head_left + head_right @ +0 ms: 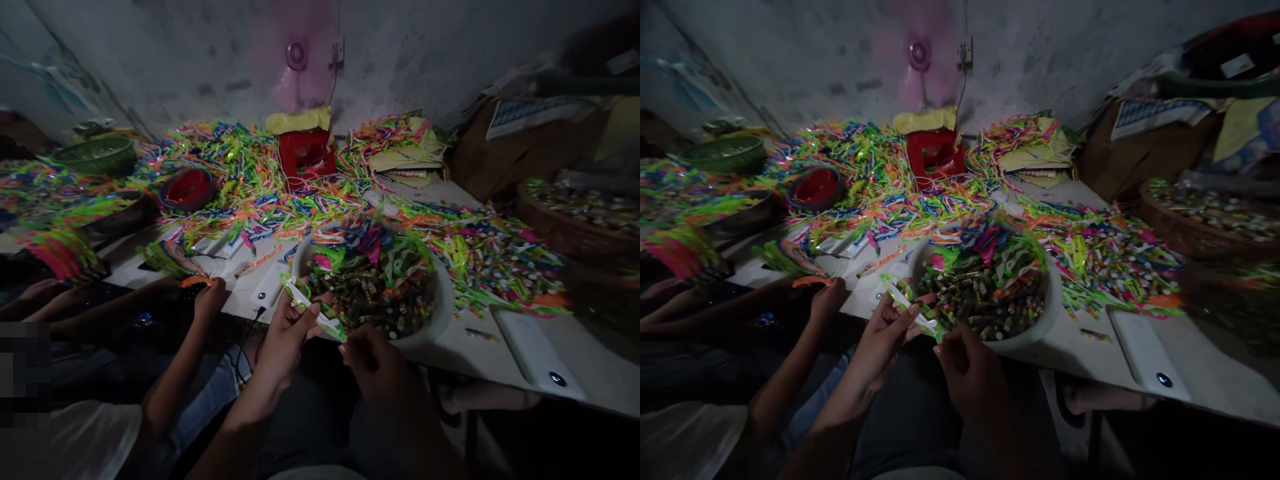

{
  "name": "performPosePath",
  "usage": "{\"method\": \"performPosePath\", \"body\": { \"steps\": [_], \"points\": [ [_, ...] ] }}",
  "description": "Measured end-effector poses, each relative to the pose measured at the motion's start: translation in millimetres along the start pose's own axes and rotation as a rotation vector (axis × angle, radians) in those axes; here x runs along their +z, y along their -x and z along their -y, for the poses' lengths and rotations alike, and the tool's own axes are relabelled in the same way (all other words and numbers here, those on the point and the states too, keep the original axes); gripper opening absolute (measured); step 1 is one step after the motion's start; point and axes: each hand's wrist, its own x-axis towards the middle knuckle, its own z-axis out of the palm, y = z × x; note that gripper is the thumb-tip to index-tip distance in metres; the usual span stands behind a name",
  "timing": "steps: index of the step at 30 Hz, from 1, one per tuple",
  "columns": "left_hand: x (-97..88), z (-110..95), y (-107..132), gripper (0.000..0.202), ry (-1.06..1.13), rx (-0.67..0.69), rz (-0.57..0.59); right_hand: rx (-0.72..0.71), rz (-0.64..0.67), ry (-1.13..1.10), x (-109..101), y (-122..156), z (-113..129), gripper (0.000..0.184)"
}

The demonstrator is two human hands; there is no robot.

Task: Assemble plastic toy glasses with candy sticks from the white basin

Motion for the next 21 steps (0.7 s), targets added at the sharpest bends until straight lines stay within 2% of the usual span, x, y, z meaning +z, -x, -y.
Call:
{"method": "performPosePath", "body": {
  "steps": [4, 7, 11, 13, 15, 17, 19, 21],
  "points": [
    [5.2, 3, 3, 0.060, 0.006, 0.051, 0.012, 0.048, 0.183, -0.289, 1, -7, -18, 0.036],
    [9.5, 9, 9, 0.059, 0.012, 0.108, 0.035, 0.035, 0.141, -0.249, -2, -7, -23, 0.034],
    [12.1, 16, 16, 0.062, 0.057, 0.064, 0.071, 0.043, 0.023, -0.102, -2, 0, -15, 0.028],
    [7.8, 15, 15, 0.063, 0.030, 0.050, 0.078, 0.032, -0.005, -0.061, 2, 4, -9, 0.026],
    [-3.8, 10, 4, 0.062, -0.034, 0.056, 0.072, -0.037, -0.037, -0.006, 5, 4, -7, 0.025],
    [-23.9, 1, -14, 0.058, -0.138, 0.103, 0.018, -0.113, -0.128, 0.077, 2, 0, -10, 0.028],
    [-50.4, -13, -39, 0.054, -0.330, 0.203, -0.111, -0.164, -0.264, 0.184, -10, -9, -19, 0.030],
    [-77.7, -29, -65, 0.051, -0.642, 0.324, -0.260, -0.202, -0.366, 0.337, -30, -20, -30, 0.026]
  ]
}}
